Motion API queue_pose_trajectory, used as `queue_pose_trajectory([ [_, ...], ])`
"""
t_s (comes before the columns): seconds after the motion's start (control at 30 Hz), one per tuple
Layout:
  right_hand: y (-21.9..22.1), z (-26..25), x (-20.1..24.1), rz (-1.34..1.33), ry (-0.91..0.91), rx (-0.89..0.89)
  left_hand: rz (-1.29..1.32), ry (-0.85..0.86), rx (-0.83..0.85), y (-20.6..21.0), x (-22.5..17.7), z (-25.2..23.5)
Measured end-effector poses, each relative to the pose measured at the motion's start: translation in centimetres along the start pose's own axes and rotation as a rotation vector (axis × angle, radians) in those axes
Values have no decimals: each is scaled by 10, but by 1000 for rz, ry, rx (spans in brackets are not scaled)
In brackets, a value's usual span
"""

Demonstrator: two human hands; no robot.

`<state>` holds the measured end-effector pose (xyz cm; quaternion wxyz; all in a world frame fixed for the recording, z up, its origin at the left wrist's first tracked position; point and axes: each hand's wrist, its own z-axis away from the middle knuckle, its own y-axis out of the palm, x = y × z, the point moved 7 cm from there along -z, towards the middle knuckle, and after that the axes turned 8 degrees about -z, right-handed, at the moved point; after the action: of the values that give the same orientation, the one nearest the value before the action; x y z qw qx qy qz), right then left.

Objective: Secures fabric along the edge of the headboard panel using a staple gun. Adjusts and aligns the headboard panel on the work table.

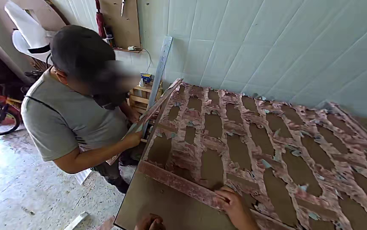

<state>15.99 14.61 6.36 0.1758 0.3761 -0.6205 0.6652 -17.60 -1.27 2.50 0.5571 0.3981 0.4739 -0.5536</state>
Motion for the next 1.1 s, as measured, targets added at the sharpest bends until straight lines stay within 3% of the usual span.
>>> queue_pose_trajectory([
  [0.2,41,57,23,160,-122,-3,-41,-30,-21,-75,10,-24],
  [0.33,19,23,23,151,-82,81,-35,-58,-28,-97,21,-29],
  [0.47,3,-15,-12,13,38,77,-57,-83,62,-86,22,-40],
  [0.57,7,12,-8,9,91,-42,-12,-135,97,-69,21,-46],
  [0.67,29,62,26,107,29,-90,41,-160,129,-54,17,-48],
  [0.77,53,84,11,179,-91,-226,55,-281,211,-32,25,-43],
  [0.83,60,91,5,183,-172,-248,-81,-306,229,-23,26,-37],
  [0.9,57,88,2,191,-237,-239,-477,-2,114,-22,-7,-42],
  [0.97,54,86,1,206,-259,-225,-746,503,-68,-12,-49,-43],
  [1.0,50,84,3,200,-264,-212,-833,648,-49,-3,-63,-47],
  [1.1,26,64,18,135,-220,-108,-1063,779,199,27,-76,-84],
])
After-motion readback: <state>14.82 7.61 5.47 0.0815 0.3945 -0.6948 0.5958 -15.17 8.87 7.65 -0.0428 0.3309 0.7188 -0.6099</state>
